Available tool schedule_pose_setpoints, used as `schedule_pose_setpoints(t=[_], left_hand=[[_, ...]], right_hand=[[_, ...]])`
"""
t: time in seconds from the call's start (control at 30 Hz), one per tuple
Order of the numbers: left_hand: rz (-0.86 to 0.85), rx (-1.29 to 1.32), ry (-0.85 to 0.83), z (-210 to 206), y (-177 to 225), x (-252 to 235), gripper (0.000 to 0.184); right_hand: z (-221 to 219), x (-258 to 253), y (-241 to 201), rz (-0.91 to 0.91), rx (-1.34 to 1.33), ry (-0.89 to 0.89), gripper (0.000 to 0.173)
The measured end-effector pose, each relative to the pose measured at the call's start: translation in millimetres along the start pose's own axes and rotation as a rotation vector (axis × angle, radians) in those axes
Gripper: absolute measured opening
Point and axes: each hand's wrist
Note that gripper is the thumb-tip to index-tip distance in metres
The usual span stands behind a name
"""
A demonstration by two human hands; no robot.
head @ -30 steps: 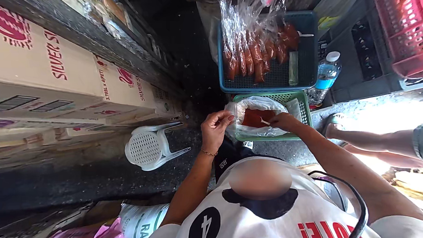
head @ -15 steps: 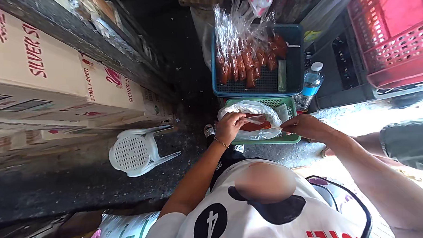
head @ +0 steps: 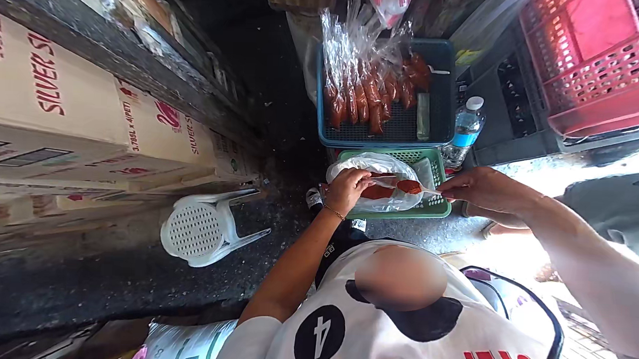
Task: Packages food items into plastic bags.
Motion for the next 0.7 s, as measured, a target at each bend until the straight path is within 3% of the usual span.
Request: schedule_pose_setpoints(t=[0.3,0.57,0.7], left_hand=[[-0.027,-0.012,-0.013,-1,-3,0,0.018],[-0.081,-0.013,-0.074,5,-2,5,0.023],[-0.096,0.013,-0.061,5,-5,8,0.025]], right_hand=[[-9,-33,-17,0.065,0.115,-0.032,0.016],[-28,-44,-77,-0.03,0.615,-0.089,0.016],[-23,-38,-82,-0.003,0.635,-0.089,0.016]])
Point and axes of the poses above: each hand's wrist, its own x-axis away from the middle knuckle, its own z-axis out of the back of the hand, y = z × x, and after that the axes turned 11 degrees about z, right-handed
